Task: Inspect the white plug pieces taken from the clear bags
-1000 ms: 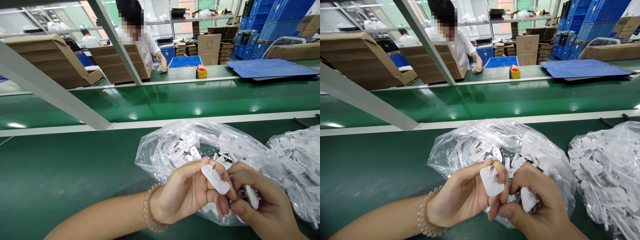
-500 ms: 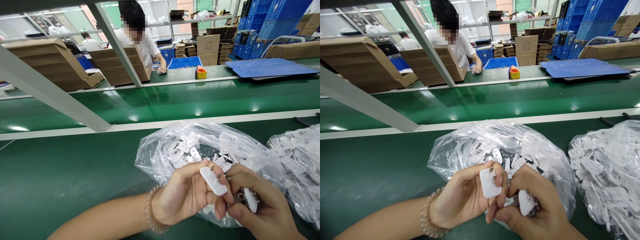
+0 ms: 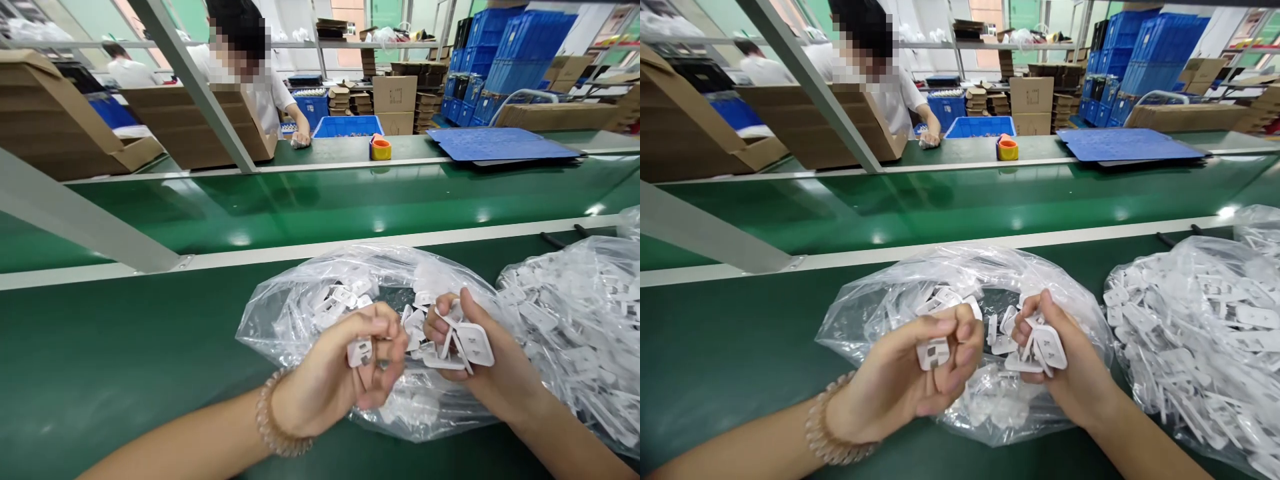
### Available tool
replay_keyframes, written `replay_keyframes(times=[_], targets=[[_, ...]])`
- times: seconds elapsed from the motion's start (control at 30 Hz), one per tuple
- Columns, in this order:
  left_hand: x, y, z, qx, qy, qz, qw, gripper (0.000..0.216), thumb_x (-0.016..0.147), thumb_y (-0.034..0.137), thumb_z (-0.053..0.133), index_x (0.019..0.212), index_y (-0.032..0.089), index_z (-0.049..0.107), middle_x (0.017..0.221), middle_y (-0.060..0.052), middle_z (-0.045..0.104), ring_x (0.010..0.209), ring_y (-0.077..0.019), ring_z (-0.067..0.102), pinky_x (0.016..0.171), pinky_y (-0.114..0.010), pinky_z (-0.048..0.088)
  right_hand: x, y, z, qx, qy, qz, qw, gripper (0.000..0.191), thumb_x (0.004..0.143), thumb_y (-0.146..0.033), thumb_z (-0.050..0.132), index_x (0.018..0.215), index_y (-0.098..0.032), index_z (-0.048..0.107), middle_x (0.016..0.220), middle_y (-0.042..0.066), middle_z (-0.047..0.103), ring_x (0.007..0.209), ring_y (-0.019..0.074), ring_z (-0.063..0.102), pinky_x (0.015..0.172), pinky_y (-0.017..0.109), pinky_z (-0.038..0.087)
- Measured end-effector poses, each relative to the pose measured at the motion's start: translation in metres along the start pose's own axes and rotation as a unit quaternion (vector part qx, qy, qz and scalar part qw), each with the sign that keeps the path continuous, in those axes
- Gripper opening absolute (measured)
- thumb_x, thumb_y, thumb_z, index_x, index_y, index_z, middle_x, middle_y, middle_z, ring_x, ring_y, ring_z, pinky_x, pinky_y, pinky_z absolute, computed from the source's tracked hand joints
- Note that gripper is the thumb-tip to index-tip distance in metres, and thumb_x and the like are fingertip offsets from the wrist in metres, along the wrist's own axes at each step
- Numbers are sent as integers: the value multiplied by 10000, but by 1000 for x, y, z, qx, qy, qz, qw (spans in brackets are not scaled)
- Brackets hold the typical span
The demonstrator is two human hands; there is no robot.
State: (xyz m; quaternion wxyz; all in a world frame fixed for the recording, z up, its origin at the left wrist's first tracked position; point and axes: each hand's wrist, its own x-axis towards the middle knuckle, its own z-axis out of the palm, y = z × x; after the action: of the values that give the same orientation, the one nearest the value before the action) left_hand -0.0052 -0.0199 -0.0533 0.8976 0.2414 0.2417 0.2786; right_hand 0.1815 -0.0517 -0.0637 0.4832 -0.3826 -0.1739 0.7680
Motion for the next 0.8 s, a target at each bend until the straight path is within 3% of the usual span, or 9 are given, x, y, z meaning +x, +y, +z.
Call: replay_keyframes(times=[0.1, 0.2, 0.4, 0.53, 0.67, 0.73, 0.8], targets=[[-2, 5, 5, 163, 11, 37, 986, 171, 905, 316, 619, 814, 173, 597, 563, 45, 472, 460, -55, 373, 410, -129, 288, 1, 1, 1, 31, -12, 25, 999, 455, 661, -575, 814, 789, -212, 572, 684, -46, 430, 531, 53, 336, 395, 124, 274], [0, 5, 9, 344, -16, 138, 929, 205, 974, 323, 513, 972, 173, 653, 620, 25, 492, 550, -86, 411, 515, -182, 347, -1, 7, 1, 18, -4, 19, 1000, 471, 699, -628, 762, 822, -217, 567, 672, -51, 447, 505, 44, 329, 412, 132, 289], [9, -7, 9, 645, -24, 280, 711, 197, 946, 302, 595, 1096, 177, 625, 621, 51, 525, 493, -89, 443, 506, -216, 352, -3, 23, 4, -74, -4, -51, 996, 483, 769, -666, 673, 821, -205, 538, 669, -35, 491, 519, 55, 386, 464, 154, 301], [7, -6, 2, 685, -66, 379, 619, 70, 968, 221, 547, 953, 173, 595, 648, 49, 570, 503, -75, 474, 494, -201, 367, -4, 26, 4, -102, -19, -90, 991, 481, 793, -675, 639, 811, -202, 549, 609, -46, 461, 477, 49, 334, 445, 161, 268], [-1, 4, -3, 719, -113, 487, 482, 148, 989, 140, 457, 956, 125, 601, 664, -4, 604, 506, -94, 484, 465, -238, 349, -4, 19, 1, -107, 10, -91, 990, 495, 798, -710, 598, 813, -218, 547, 661, -43, 459, 492, 54, 350, 439, 170, 265], [-6, 8, -3, 729, -120, 529, 417, 199, 977, 85, 426, 984, 84, 625, 644, -24, 606, 508, -110, 473, 456, -262, 331, -4, 16, -2, -130, -6, -82, 988, 499, 804, -708, 593, 784, -214, 526, 672, -46, 447, 479, 47, 327, 424, 170, 247], [-10, 11, -1, 729, -111, 559, 380, 241, 967, 52, 404, 972, 62, 645, 609, -24, 589, 489, -111, 430, 440, -273, 291, -5, 14, -5, -176, -44, -82, 980, 522, 806, -725, 573, 776, -206, 525, 643, -48, 416, 465, 46, 315, 412, 172, 230]])
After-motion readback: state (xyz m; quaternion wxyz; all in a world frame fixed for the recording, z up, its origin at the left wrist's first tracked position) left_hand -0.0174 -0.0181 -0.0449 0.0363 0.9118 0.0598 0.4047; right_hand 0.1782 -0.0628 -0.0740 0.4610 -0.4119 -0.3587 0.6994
